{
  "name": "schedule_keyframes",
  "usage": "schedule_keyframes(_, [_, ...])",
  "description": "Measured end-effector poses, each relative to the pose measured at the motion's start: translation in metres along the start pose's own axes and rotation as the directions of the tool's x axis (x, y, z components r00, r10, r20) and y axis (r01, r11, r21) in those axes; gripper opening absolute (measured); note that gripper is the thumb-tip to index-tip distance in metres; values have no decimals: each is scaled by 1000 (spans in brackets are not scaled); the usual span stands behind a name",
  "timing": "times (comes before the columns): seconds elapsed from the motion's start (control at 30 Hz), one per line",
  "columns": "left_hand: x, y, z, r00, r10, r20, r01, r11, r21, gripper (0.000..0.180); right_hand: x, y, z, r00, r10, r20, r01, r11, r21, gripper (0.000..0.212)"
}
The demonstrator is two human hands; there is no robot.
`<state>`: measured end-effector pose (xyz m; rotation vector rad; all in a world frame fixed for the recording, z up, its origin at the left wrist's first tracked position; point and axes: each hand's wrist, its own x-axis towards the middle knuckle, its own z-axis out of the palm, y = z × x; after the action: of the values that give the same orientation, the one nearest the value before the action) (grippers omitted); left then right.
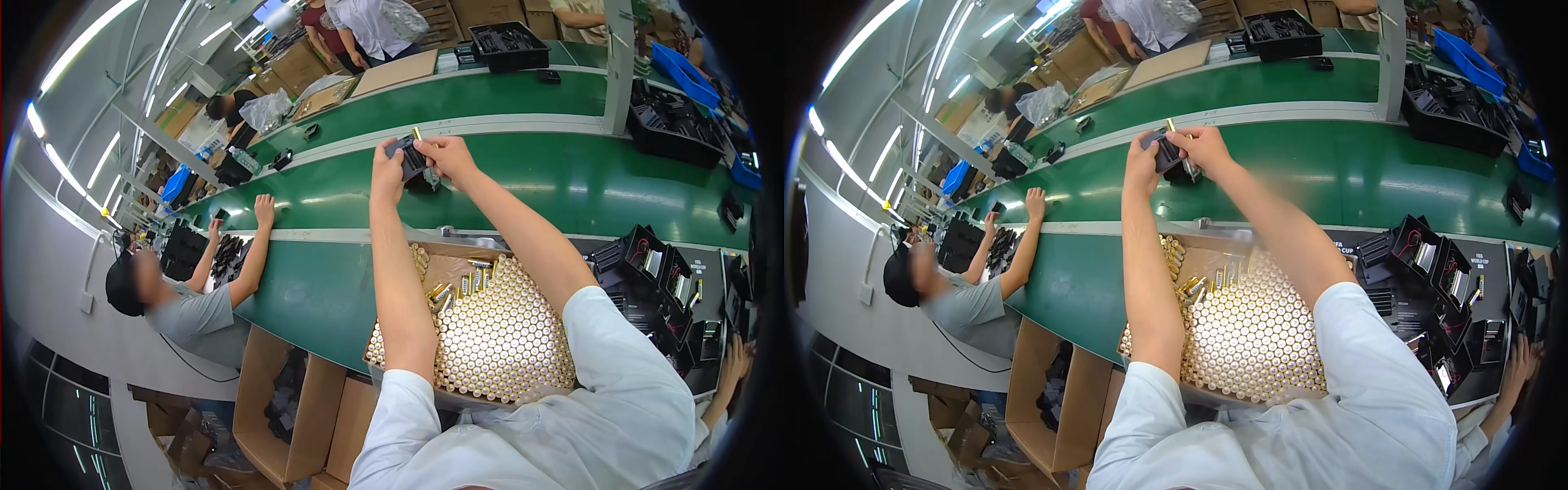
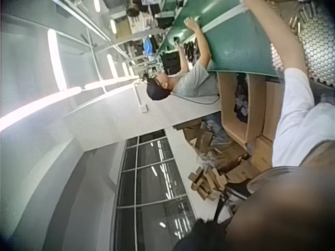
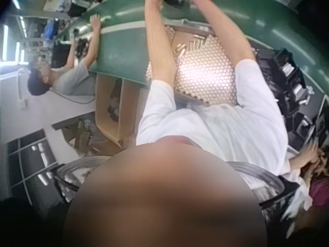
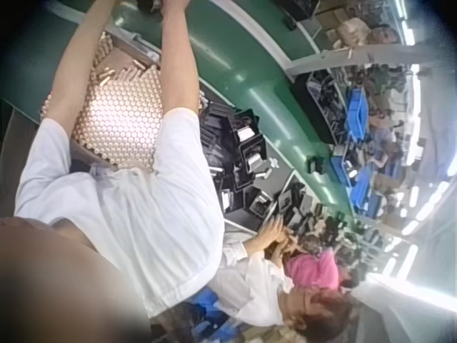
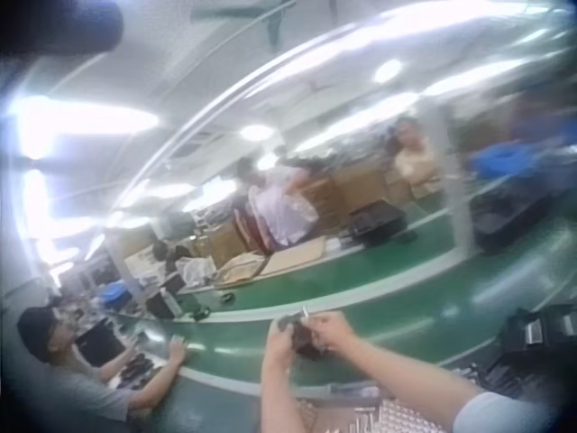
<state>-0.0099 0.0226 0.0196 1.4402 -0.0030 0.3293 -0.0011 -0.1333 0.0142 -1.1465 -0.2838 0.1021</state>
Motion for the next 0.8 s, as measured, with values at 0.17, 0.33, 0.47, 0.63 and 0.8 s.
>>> schedule_keyframes(0.17, [-4,13,29,997,-68,42,68,998,8,33,2,-2,3,982,-165,-89,67,753,-655,24])
schedule_keyframes(0.33, [-10,12,41,999,-3,-40,10,983,184,34,8,-17,-5,984,-176,-2,79,448,-891,30])
schedule_keyframes(0.47, [-11,8,44,993,47,-112,-17,968,252,35,11,-21,-3,986,-152,62,112,350,-930,29])
schedule_keyframes(0.63, [-5,1,37,986,19,-165,22,969,245,35,12,-35,-7,988,76,135,80,491,-868,25])
schedule_keyframes(0.8, [5,-18,17,979,62,-192,-13,969,248,33,13,-44,-7,961,243,132,-135,829,-543,22])
